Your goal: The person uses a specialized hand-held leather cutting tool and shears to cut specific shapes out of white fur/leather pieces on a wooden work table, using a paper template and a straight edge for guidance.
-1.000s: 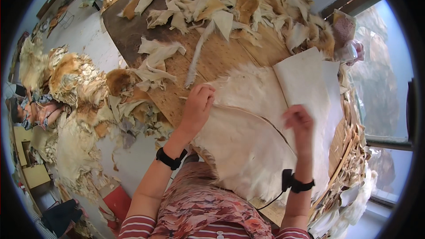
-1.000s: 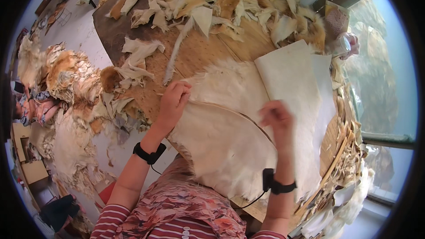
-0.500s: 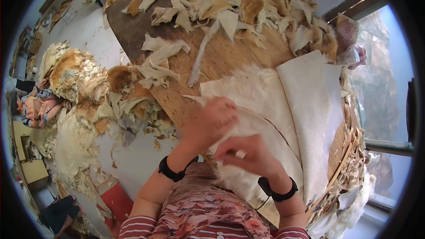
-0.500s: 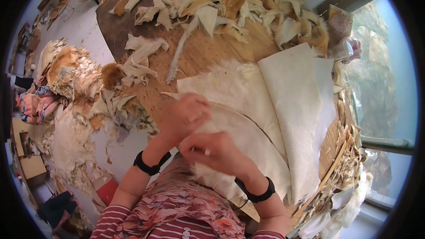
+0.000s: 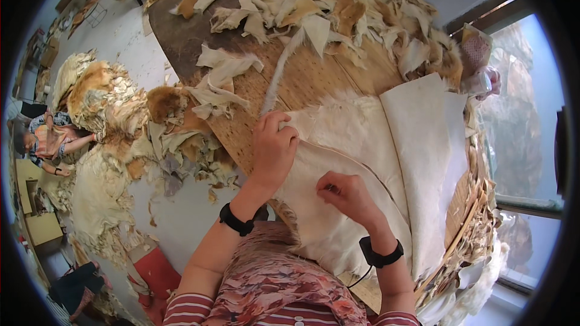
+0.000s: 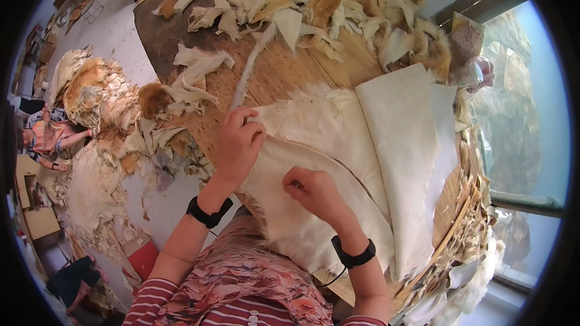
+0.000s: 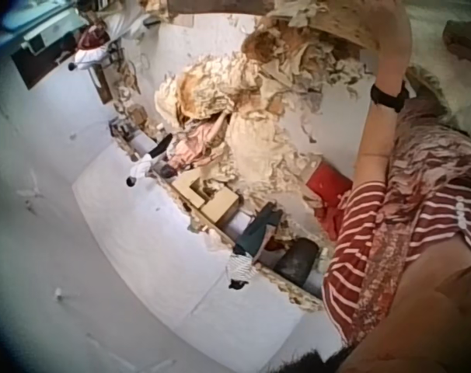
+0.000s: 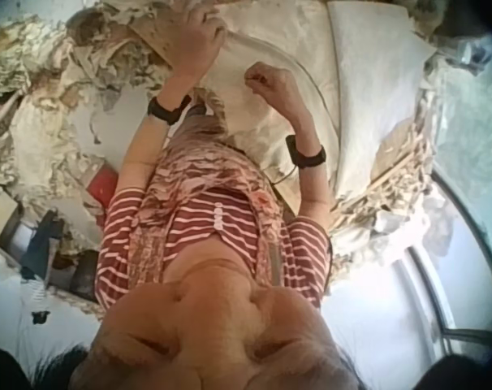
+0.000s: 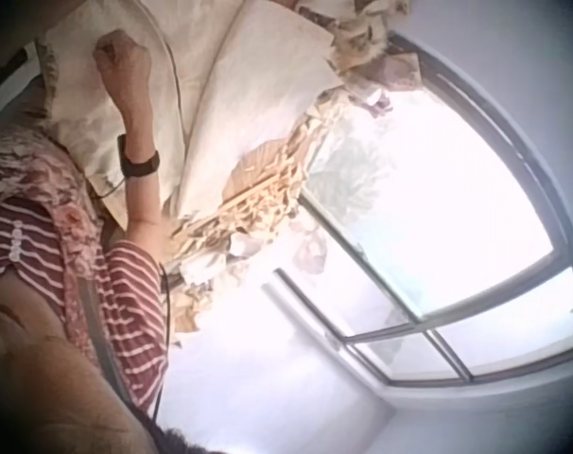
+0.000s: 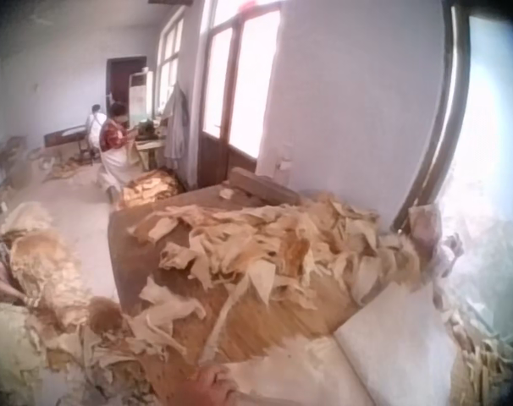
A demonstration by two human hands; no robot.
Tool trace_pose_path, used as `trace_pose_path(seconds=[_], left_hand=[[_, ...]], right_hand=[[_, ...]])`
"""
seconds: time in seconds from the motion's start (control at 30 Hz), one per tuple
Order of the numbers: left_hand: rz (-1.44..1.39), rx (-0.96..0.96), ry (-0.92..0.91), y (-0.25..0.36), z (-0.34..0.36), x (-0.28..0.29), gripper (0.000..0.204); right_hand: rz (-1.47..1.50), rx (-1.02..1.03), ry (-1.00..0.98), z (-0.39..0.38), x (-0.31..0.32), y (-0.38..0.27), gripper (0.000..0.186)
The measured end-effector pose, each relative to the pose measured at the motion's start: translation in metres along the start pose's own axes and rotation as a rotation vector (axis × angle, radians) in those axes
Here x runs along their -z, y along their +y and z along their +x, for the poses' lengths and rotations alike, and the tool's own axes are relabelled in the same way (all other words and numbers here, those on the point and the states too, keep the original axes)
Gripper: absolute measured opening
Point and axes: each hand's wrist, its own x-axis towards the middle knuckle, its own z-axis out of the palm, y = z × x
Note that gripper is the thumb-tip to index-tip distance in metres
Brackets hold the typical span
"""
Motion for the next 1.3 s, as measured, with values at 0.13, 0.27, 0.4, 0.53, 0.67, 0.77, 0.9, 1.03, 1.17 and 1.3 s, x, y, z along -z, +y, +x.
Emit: trace_pose_path(seconds=[0.13,0.27,0.4,0.53,0.67,0.77,0.9,1.03,1.17,1.3], left_hand=[[-0.056,0.051,0.013,-0.004,0.000,-0.003,0.014],[0.055,-0.103,0.085,0.013,0.006,0.002,0.011],[-0.148,-0.055,0.008,0.000,0.001,-0.006,0.010],[-0.185,-0.048,-0.006,-0.005,0.001,-0.007,0.011],[-0.189,-0.025,0.005,-0.002,0.002,-0.004,0.013],[-0.204,-0.084,-0.111,0.016,-0.005,0.012,0.014],[-0.697,-0.119,-0.552,0.037,-0.013,0.025,0.016],[-0.959,0.203,-0.445,0.033,-0.014,0.023,0.020],[-0.212,0.057,-0.013,0.007,-0.007,0.003,0.017],[-0.074,-0.030,0.063,0.001,-0.002,-0.006,0.012]], right_hand=[[0.158,-0.102,0.103,-0.001,0.026,0.015,0.007],[0.351,-0.134,0.440,-0.009,0.066,0.035,0.003],[0.748,0.106,0.979,-0.026,0.135,0.056,0.007],[0.562,0.088,0.965,-0.017,0.116,0.037,0.009],[0.401,-0.056,0.308,-0.006,0.027,0.002,0.004],[0.174,0.116,-0.081,-0.008,0.004,-0.054,0.005],[0.343,0.101,0.354,0.011,0.018,-0.053,0.007],[0.114,0.038,0.168,0.009,0.019,-0.005,0.007],[0.005,0.067,-0.106,-0.002,-0.004,-0.012,0.007],[-0.066,0.124,0.051,0.003,0.002,0.011,0.008]])
